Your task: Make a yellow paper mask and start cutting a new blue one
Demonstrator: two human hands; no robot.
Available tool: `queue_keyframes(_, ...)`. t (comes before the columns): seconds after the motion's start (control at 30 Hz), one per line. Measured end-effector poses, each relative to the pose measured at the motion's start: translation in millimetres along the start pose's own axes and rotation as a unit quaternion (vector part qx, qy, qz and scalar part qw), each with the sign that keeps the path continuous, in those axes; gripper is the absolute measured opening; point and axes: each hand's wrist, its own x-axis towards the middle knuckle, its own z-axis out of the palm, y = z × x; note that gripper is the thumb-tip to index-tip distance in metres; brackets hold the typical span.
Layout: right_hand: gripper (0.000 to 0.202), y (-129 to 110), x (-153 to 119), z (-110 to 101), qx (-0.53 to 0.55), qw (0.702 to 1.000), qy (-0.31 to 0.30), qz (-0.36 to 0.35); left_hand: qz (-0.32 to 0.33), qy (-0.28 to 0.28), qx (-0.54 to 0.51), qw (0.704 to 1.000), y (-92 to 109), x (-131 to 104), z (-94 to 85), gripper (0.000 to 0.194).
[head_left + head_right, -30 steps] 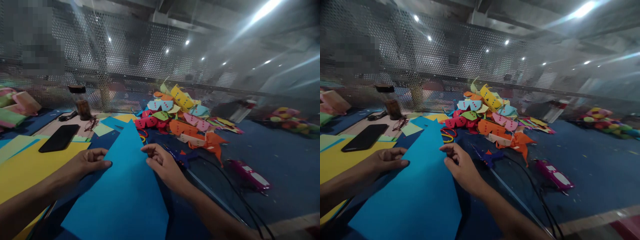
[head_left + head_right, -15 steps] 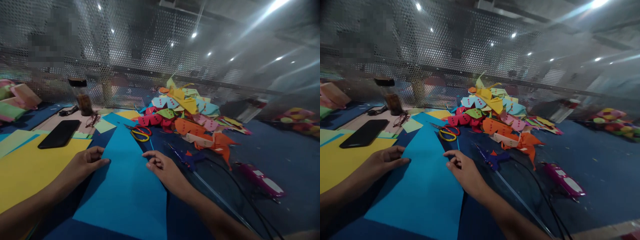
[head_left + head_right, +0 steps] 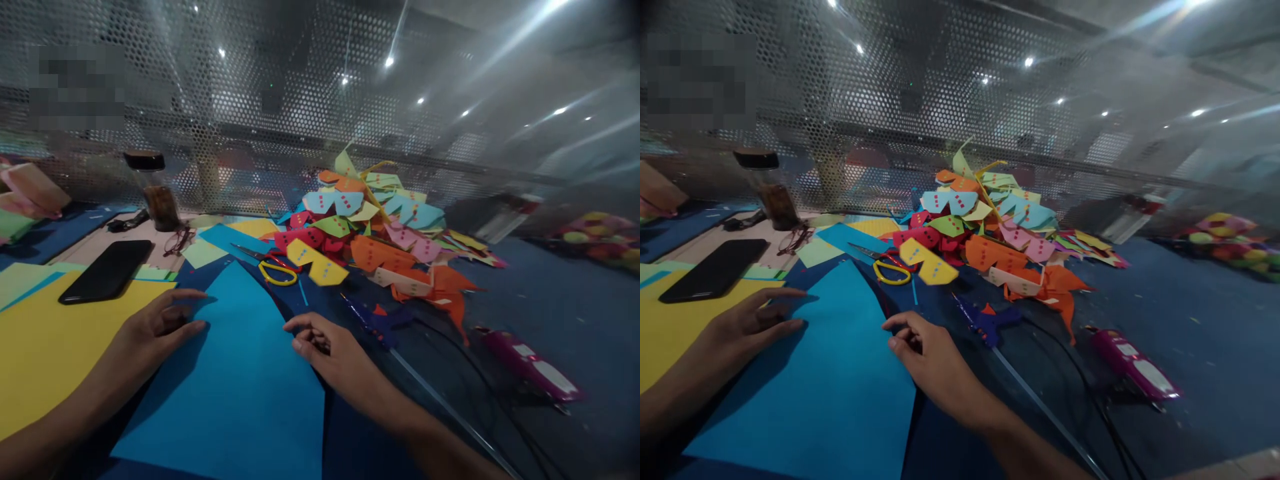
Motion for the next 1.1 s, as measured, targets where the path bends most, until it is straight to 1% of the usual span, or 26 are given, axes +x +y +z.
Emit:
queue_keyframes(0.13,0.018,-3.1,-1.2,2.9,-0.015,1.000,-0.001,0.002,0.000,-0.012,0.016,1.000,3.3,1.3,-0.9,0.039)
queue_keyframes(0.27,0.018,-6.3,-1.3,4.1,-0.040,0.999,0.003,-0.001,-0.005,-0.013,0.032,0.999,5.7,0.7,-0.9,0.035)
queue_keyframes(0.37,0.019,-6.5,-2.3,3.6,-0.048,0.999,-0.001,-0.006,0.002,-0.012,0.024,1.000,-2.7,1.8,-1.4,0.034)
queue_keyframes(0.5,0.019,-5.0,-3.9,4.1,-0.056,0.998,-0.003,-0.012,-0.007,-0.017,0.030,0.999,-13.9,5.0,-1.7,0.036)
queue_keyframes(0.57,0.019,-4.3,-4.2,3.5,-0.081,0.996,0.012,-0.024,-0.009,-0.021,0.027,0.999,-13.1,5.7,-1.0,0.036)
queue_keyframes(0.67,0.019,-4.0,-3.7,-1.9,-0.135,0.987,0.061,-0.057,-0.005,-0.021,0.026,0.999,-4.6,4.8,0.1,0.038)
queue_keyframes(0.8,0.018,-7.9,0.0,-16.7,-0.197,0.964,0.155,-0.082,-0.016,-0.032,0.037,0.999,4.4,2.5,0.0,0.040)
queue_keyframes(0.9,0.020,-13.4,8.9,-26.7,-0.265,0.938,0.205,-0.090,-0.012,-0.035,0.028,0.999,0.6,3.0,-0.3,0.041)
queue_keyframes(0.93,0.023,-14.6,13.5,-29.0,-0.294,0.927,0.213,-0.095,-0.009,-0.037,0.027,0.999,-1.8,3.6,-0.3,0.042)
queue_keyframes(1.0,0.030,-15.0,24.3,-31.8,-0.366,0.901,0.212,-0.096,0.002,-0.042,0.028,0.999,-6.4,5.0,0.0,0.041)
queue_keyframes(1.1,0.031,-10.6,39.9,-33.0,-0.473,0.857,0.191,-0.069,0.012,-0.049,0.025,0.998,-11.9,6.6,0.7,0.041)
